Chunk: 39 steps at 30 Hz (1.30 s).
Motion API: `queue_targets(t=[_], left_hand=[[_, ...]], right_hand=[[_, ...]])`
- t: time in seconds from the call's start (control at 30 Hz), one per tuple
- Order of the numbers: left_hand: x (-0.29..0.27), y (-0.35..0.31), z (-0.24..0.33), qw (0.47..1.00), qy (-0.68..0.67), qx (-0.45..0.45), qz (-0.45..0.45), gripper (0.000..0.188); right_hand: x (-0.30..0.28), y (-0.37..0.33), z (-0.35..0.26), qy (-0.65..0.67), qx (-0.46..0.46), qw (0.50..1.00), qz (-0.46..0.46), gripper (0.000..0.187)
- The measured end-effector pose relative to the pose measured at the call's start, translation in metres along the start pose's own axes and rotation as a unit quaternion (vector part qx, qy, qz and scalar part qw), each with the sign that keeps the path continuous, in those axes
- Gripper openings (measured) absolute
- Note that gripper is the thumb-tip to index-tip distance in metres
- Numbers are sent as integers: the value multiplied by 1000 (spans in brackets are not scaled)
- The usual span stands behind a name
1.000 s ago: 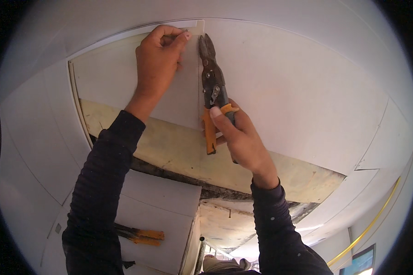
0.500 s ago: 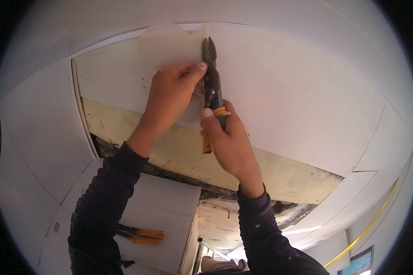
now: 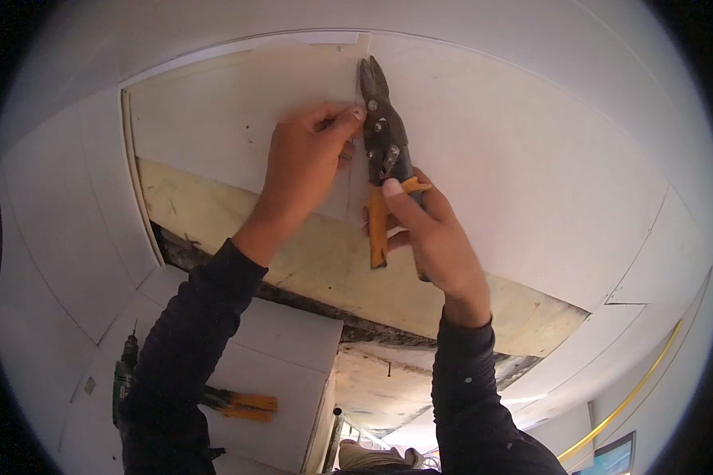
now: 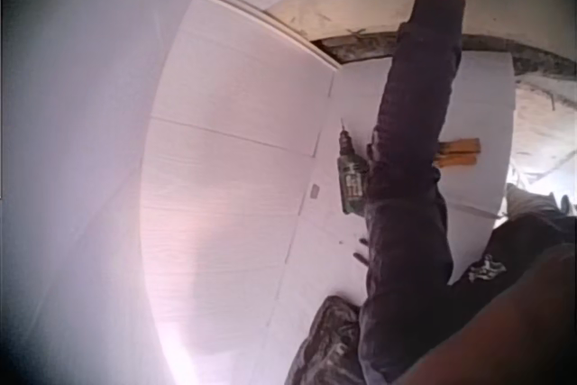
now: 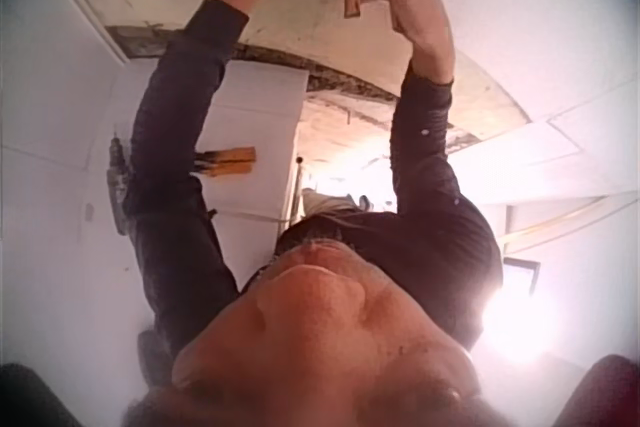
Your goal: The person aligns a panel against the ceiling to mark it with a pencil, cuts the ceiling trim using shears, and checks the ceiling surface by hand.
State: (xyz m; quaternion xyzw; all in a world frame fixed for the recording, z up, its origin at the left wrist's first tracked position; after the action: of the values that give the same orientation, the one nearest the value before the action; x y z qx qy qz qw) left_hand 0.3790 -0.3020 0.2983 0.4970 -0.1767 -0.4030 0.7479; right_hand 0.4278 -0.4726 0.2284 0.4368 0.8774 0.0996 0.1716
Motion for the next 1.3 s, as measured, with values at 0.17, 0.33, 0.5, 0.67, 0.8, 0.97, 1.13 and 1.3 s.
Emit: queue_targets(t=[0.17, 0.33, 0.5, 0.67, 0.8, 0.97, 1.13, 1.3], left_hand=[[-9, 8, 2, 991, -113, -22, 66, 32], [-16, 4, -1, 996, -76, -31, 34, 35], [-26, 7, 5, 995, -81, -42, 49, 37], [-41, 19, 15, 997, 27, 47, 50, 34], [-48, 27, 34, 994, 62, 80, 44, 30], [-51, 50, 60, 970, 223, 93, 37, 37], [-40, 60, 42, 997, 48, -42, 33, 37], [-48, 69, 13, 990, -45, -117, 65, 32]], right_hand=[[13, 8, -26, 202, -8, 961, -189, 59], [25, 1, 9, 211, 13, 962, -173, 58], [50, 4, 24, 275, 17, 944, -183, 57], [81, 5, 24, 361, 9, 904, -230, 56], [93, 2, 20, 410, -10, 873, -265, 58], [105, 9, 29, 421, 15, 872, -250, 59], [114, 17, 24, 506, -24, 773, -381, 64], [122, 13, 3, 487, -47, 751, -443, 78]])
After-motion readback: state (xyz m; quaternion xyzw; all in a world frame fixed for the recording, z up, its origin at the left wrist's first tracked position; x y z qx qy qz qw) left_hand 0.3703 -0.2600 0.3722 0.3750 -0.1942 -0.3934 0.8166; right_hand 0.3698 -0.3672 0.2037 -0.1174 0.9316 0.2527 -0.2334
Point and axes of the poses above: each hand's wrist, its own y-axis towards the middle knuckle, its own x-axis out of the palm, z = x × y, the point moved 9 cm from there along y, towards the middle knuckle, and after that the axes turned 13 degrees about x, right-handed, at the moved point
